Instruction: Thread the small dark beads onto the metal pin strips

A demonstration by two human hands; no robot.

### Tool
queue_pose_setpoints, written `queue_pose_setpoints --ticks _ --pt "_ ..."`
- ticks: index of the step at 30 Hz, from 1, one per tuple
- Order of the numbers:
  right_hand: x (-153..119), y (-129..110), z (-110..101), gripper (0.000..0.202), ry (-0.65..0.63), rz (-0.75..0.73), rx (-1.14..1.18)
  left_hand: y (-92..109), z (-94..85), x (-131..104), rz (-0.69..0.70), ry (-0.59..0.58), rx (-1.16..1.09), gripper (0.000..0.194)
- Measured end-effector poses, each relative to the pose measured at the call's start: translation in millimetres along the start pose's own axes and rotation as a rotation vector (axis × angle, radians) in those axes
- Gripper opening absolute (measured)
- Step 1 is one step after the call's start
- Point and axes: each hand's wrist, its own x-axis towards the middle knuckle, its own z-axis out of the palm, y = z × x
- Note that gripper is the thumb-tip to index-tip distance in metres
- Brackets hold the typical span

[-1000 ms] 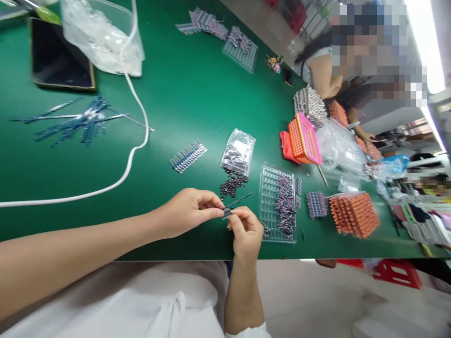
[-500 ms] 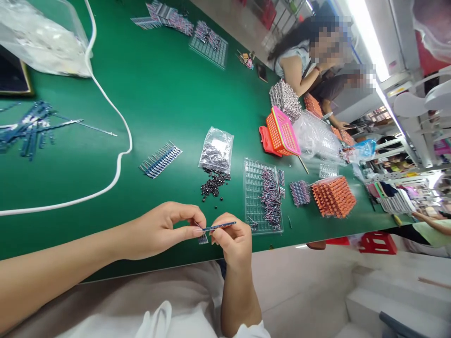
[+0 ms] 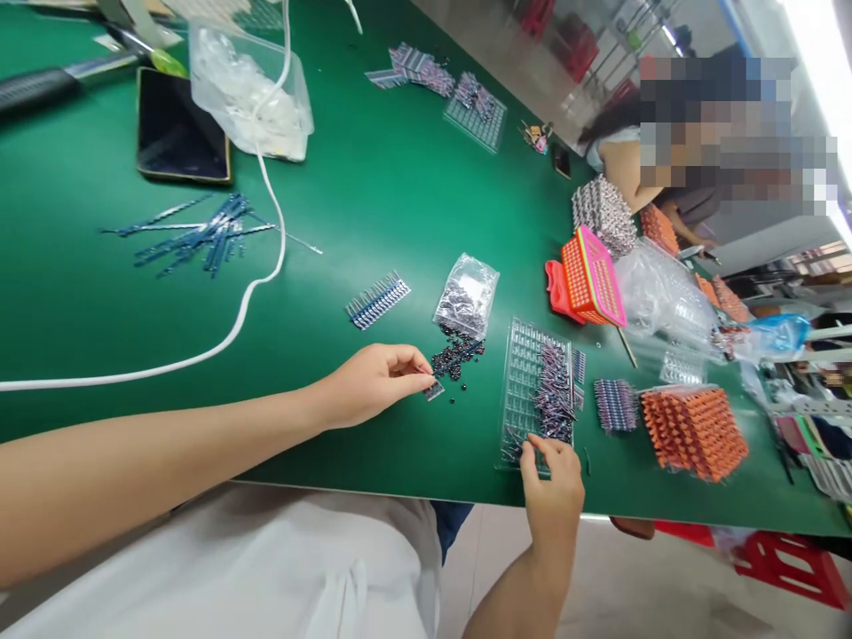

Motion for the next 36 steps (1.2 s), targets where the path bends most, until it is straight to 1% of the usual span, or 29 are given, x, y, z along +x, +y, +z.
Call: queue_pose_setpoints --ticks 3,5,7,9,10,12,15,17,19,22,24,27,30,32,36 --pt "-0.2 -15.6 7.9 0.027 0.024 -0.065 -0.159 -1.1 -2.0 2.6 0.009 0.048 -0.032 0.027" --pt "3.0 -31.4 17.3 0.029 -0.012 -0.149 -0.207 -2.0 -3.9 4.0 0.011 0.077 -0.044 0.027" --pt "8.5 -47.2 30.9 0.029 -0.104 -0.254 -0.161 -3.0 -5.2 5.1 0.012 0.087 -0.049 0.027" --pt "15.7 -59.5 46.7 0.029 -0.254 -0.295 -0.150 -4.0 -5.7 5.8 0.019 0.089 -0.057 0.027" --pt "19.7 -63.5 54.4 0.030 -0.287 -0.306 -0.173 -4.5 -5.7 6.2 0.023 0.088 -0.060 0.027" --pt "27.9 -67.2 67.8 0.037 -0.315 -0.302 -0.276 -5.1 -5.2 6.8 0.036 0.090 -0.068 0.026" --pt "37.6 -66.1 81.5 0.051 -0.320 -0.314 -0.411 -4.3 -4.7 7.2 0.045 0.091 -0.079 0.025" --pt "40.8 -64.7 87.7 0.061 -0.343 -0.349 -0.447 -3.0 -4.6 7.1 0.040 0.091 -0.083 0.025" --pt "41.3 -64.4 92.4 0.067 -0.396 -0.386 -0.467 -1.8 -4.7 6.8 0.037 0.088 -0.086 0.025" --pt "37.8 -65.8 95.7 0.070 -0.486 -0.417 -0.495 -1.4 -4.9 6.6 0.042 0.077 -0.084 0.024" --pt "33.5 -67.7 93.7 0.070 -0.511 -0.419 -0.502 -1.9 -5.0 7.0 0.044 0.073 -0.076 0.024" --pt "24.2 -71.5 84.4 0.066 -0.519 -0.419 -0.480 -2.5 -5.0 7.7 0.047 0.075 -0.052 0.024" --pt "13.7 -74.1 72.3 0.061 -0.528 -0.423 -0.408 -2.3 -4.9 7.6 0.048 0.084 -0.036 0.024" --pt "8.3 -73.3 66.4 0.059 -0.485 -0.410 -0.339 -2.3 -4.8 7.1 0.045 0.087 -0.040 0.024" --pt "4.3 -67.7 65.0 0.051 -0.318 -0.328 -0.260 -4.1 -4.3 6.8 0.045 0.065 -0.051 0.023"
